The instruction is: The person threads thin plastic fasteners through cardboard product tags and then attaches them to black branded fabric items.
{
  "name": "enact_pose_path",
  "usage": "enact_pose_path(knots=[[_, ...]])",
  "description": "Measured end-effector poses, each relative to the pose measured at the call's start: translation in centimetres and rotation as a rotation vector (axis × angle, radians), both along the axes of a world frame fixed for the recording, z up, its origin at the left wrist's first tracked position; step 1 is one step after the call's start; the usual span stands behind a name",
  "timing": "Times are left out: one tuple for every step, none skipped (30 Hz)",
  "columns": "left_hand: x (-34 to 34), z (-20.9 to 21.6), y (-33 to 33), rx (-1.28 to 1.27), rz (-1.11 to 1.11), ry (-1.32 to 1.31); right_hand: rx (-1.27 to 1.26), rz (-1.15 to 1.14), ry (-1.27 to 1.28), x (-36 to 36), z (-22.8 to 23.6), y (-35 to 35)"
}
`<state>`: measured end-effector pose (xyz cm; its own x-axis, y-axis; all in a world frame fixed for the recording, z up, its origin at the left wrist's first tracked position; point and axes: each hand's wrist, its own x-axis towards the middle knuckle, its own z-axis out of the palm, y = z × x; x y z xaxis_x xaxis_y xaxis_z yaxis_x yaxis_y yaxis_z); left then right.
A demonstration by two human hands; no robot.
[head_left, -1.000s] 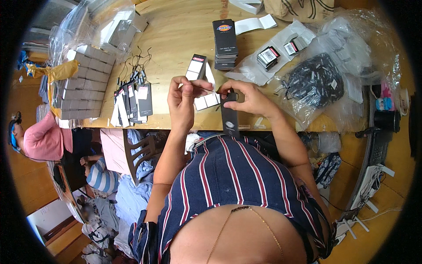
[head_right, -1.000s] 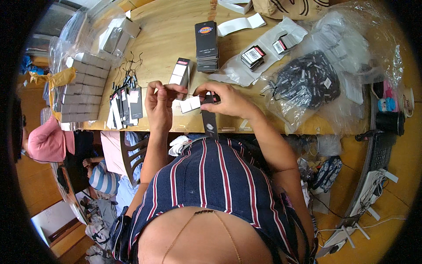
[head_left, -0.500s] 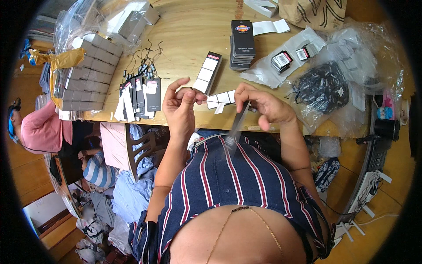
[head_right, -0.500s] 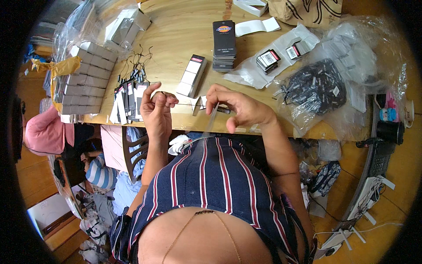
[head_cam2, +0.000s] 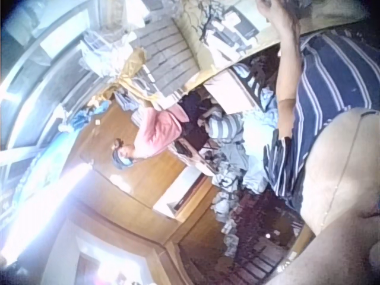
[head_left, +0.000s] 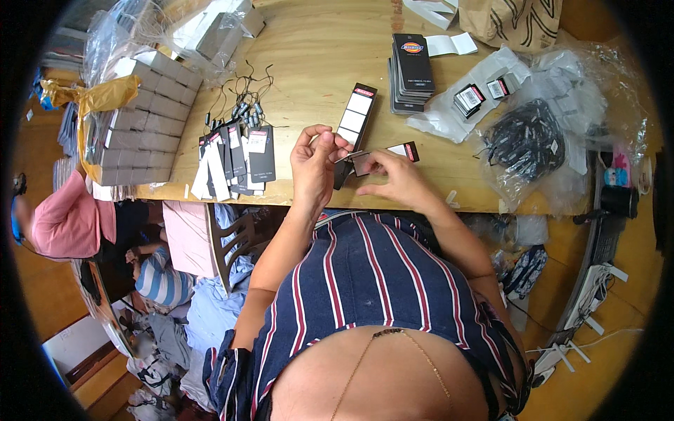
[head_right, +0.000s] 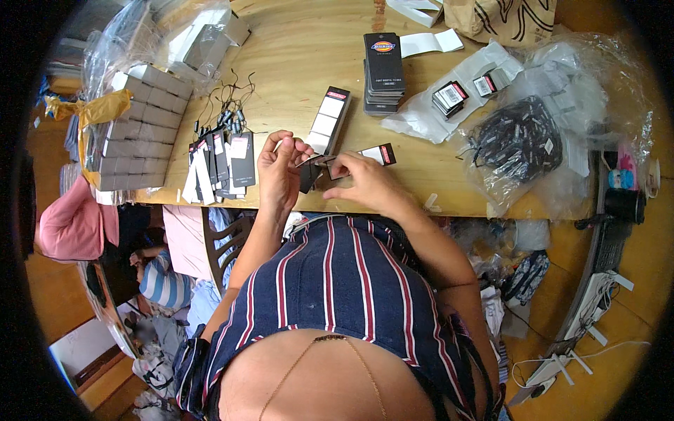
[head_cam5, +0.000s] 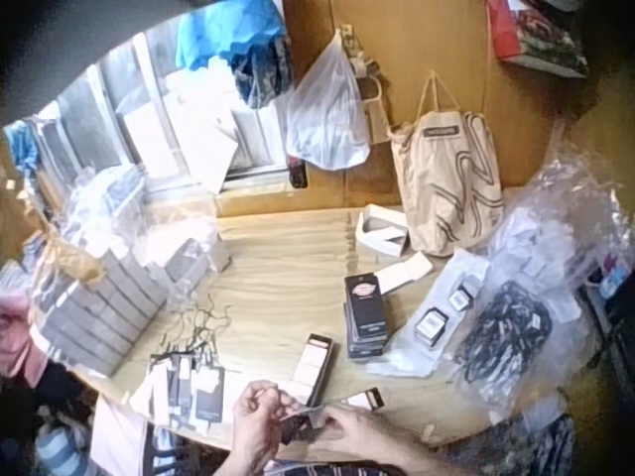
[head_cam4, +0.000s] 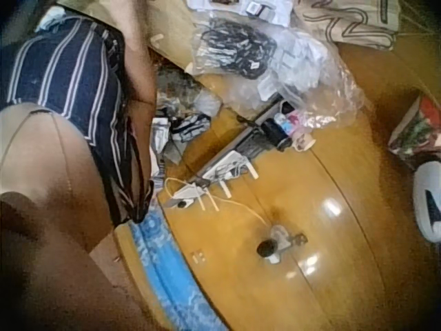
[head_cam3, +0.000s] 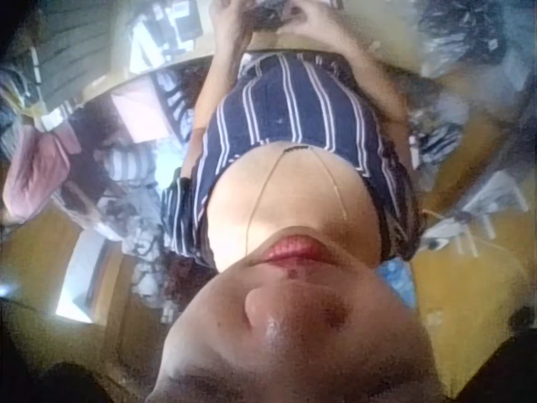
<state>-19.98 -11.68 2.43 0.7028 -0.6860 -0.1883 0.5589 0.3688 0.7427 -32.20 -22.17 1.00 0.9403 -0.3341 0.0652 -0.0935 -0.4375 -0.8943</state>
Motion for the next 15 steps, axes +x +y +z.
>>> enact_pose_path(knots=[[0.3,-0.1,0.0,-0.003,-0.008,0.009,0.011,-0.070,0.008,0.6,-0.2,1.1],[0.5,-0.1,0.0,-0.006,-0.020,0.016,0.022,-0.142,0.013,1.2,-0.3,2.0],[0.7,-0.1,0.1,-0.019,-0.030,0.036,0.048,-0.205,0.014,1.8,-0.5,2.5],[0.9,-0.1,0.0,-0.032,-0.040,0.056,0.056,-0.243,0.018,2.3,-0.7,3.0],[1.1,-0.1,0.1,-0.045,-0.045,0.073,0.064,-0.277,0.018,2.9,-0.8,3.3],[1.3,-0.1,0.1,-0.061,-0.056,0.085,0.072,-0.309,0.018,3.4,-1.0,3.6],[1.4,-0.2,0.1,-0.077,-0.067,0.097,0.144,-0.334,0.006,3.6,-1.2,3.8],[1.5,-0.2,0.4,-0.092,-0.067,0.106,0.118,-0.341,-0.040,3.8,-1.5,4.0],[1.6,-0.3,0.5,-0.102,-0.069,0.146,0.093,-0.347,-0.086,3.9,-1.9,4.0],[1.7,-0.5,0.7,-0.146,-0.089,0.182,0.070,-0.352,-0.133,4.1,-2.2,4.1],[1.6,-0.4,0.8,-0.154,-0.111,0.218,0.193,-0.384,-0.061,4.0,-1.8,4.7],[1.5,-0.2,1.0,-0.162,-0.131,0.254,0.227,-0.414,-0.104,4.1,-2.1,5.2],[1.5,0.1,1.2,-0.147,-0.164,0.214,0.262,-0.443,-0.146,4.3,-2.7,5.8],[1.4,0.5,1.4,-0.150,-0.177,0.227,0.295,-0.473,-0.188,4.4,-2.8,6.2],[1.3,1.0,1.7,-0.157,-0.187,0.243,0.444,-0.408,-0.172,4.0,-2.6,6.2]])
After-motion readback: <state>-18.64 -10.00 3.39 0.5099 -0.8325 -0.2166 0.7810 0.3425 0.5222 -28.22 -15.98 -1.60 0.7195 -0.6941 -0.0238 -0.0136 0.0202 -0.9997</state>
